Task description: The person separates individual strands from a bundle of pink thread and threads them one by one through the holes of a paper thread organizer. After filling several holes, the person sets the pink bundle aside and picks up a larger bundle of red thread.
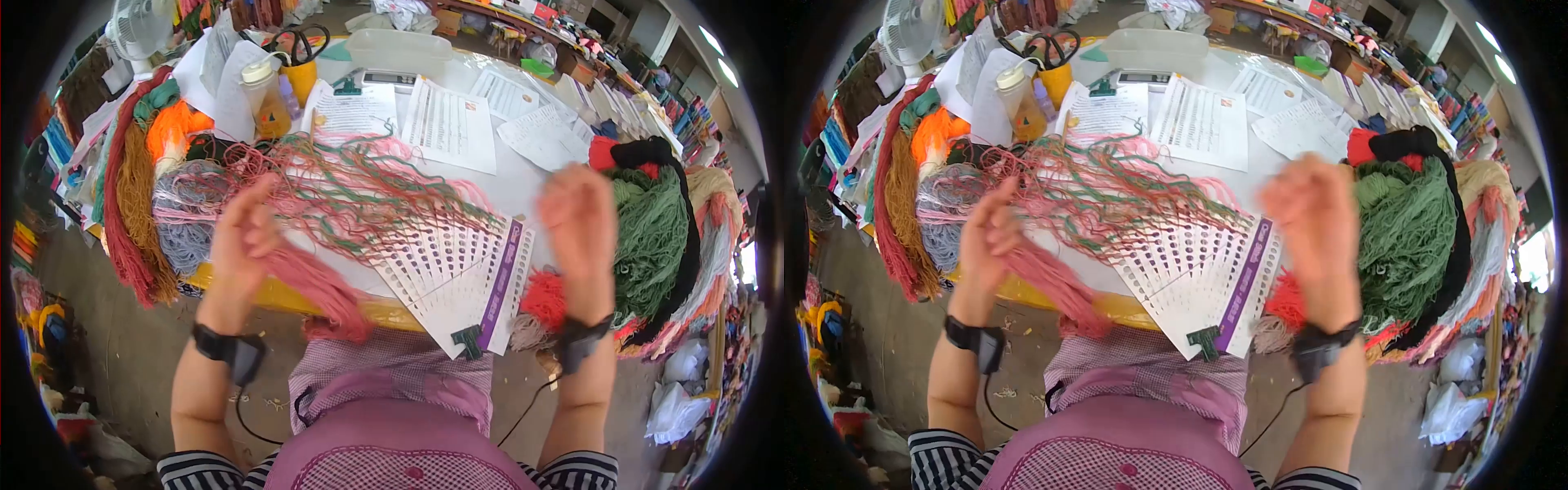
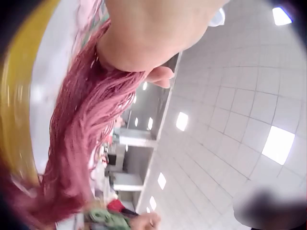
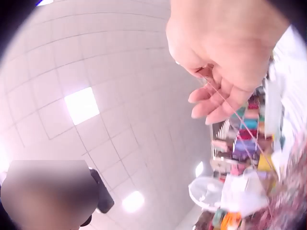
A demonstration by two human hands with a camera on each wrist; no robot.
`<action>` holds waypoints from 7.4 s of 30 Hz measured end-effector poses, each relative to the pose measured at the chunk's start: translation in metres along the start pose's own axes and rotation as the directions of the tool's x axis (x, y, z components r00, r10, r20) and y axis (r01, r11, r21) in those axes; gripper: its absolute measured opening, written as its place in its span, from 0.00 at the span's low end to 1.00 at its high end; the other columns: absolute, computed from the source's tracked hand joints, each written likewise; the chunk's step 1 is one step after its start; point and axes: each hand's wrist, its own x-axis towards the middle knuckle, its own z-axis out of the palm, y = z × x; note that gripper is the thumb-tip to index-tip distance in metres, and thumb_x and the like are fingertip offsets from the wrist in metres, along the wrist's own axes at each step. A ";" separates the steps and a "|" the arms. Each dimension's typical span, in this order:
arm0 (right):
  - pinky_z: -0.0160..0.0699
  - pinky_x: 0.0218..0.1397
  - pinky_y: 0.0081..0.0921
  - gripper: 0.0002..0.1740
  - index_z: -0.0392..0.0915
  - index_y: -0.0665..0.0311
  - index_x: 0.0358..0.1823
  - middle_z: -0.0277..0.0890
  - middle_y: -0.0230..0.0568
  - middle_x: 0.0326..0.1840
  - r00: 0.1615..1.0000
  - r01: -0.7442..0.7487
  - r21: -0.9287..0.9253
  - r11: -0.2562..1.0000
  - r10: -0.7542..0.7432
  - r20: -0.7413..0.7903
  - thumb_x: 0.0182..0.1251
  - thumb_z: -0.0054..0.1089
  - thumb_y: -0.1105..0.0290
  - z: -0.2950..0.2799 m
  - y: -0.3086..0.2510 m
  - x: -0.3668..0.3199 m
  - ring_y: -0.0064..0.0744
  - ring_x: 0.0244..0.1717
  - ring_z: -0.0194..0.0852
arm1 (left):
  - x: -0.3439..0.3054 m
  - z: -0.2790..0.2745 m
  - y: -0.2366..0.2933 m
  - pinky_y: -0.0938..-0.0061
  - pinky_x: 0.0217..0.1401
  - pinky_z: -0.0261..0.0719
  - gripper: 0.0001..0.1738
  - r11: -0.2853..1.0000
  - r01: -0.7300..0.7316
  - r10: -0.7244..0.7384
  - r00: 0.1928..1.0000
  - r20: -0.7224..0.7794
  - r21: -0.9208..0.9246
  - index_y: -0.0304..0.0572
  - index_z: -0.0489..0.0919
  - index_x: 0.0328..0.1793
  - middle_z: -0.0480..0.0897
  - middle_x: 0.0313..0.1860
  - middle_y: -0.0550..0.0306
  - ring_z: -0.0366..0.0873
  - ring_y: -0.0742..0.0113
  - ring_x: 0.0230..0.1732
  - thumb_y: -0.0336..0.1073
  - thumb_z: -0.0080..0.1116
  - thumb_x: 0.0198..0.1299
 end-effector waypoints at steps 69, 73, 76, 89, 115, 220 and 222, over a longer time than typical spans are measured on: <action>0.65 0.25 0.20 0.29 0.66 0.67 0.47 0.65 0.27 0.22 0.939 -0.276 -0.887 0.370 0.303 -0.165 0.52 0.74 0.61 -0.053 0.108 0.002 0.17 0.23 0.62 | 0.062 0.094 -0.112 0.86 0.17 0.57 0.24 0.372 0.236 -0.769 0.620 0.155 0.898 0.41 0.76 0.62 0.76 0.18 0.67 0.65 0.83 0.14 0.41 0.62 0.62; 0.67 0.27 0.20 0.30 0.67 0.67 0.45 0.69 0.30 0.23 0.928 -0.244 -0.911 0.334 0.354 -0.118 0.60 0.68 0.48 -0.056 0.114 0.003 0.18 0.24 0.65 | 0.071 0.081 -0.127 0.86 0.17 0.58 0.18 0.276 0.090 -0.767 0.620 0.163 0.957 0.42 0.80 0.54 0.77 0.21 0.66 0.69 0.82 0.18 0.41 0.64 0.60; 0.72 0.32 0.20 0.30 0.68 0.68 0.45 0.74 0.35 0.27 0.858 -0.422 -0.791 0.443 0.477 -0.190 0.67 0.57 0.43 -0.040 0.105 0.004 0.20 0.27 0.71 | 0.072 0.069 -0.125 0.86 0.18 0.58 0.14 0.402 -0.130 -0.584 0.726 0.363 0.906 0.43 0.80 0.45 0.79 0.26 0.64 0.72 0.81 0.23 0.43 0.63 0.60; 0.78 0.38 0.23 0.23 0.69 0.73 0.49 0.79 0.43 0.36 0.861 -0.205 -0.927 0.315 0.508 -0.018 0.59 0.66 0.66 -0.058 0.103 0.004 0.27 0.36 0.79 | 0.065 -0.029 0.121 0.88 0.13 0.52 0.15 0.966 0.134 -0.133 0.991 -0.019 0.220 0.54 0.67 0.25 0.63 0.18 0.73 0.58 0.82 0.14 0.38 0.53 0.67; 0.72 0.45 0.16 0.11 0.73 0.67 0.48 0.76 0.30 0.39 0.898 -0.232 -0.642 0.731 0.415 0.148 0.73 0.54 0.66 0.041 0.085 -0.026 0.15 0.42 0.73 | -0.015 0.099 -0.055 0.62 0.77 0.50 0.42 0.588 -0.368 -0.187 0.804 0.564 0.720 0.37 0.65 0.73 0.55 0.78 0.47 0.49 0.54 0.79 0.60 0.57 0.61; 0.77 0.39 0.25 0.16 0.79 0.65 0.38 0.80 0.38 0.32 0.979 -0.181 -0.934 0.309 0.142 -0.143 0.48 0.69 0.67 -0.060 0.102 -0.020 0.29 0.33 0.78 | 0.048 0.100 -0.156 0.89 0.12 0.60 0.10 0.705 0.225 -0.366 0.928 0.074 0.672 0.32 0.81 0.39 0.83 0.28 0.57 0.72 0.80 0.16 0.34 0.61 0.61; 0.78 0.40 0.24 0.15 0.79 0.65 0.38 0.80 0.38 0.32 0.976 -0.198 -0.923 0.329 0.157 -0.153 0.48 0.69 0.67 -0.058 0.102 -0.020 0.28 0.33 0.79 | 0.053 0.096 -0.160 0.89 0.12 0.60 0.09 0.679 0.266 -0.403 0.914 0.045 0.684 0.33 0.81 0.39 0.84 0.29 0.56 0.72 0.80 0.15 0.34 0.61 0.60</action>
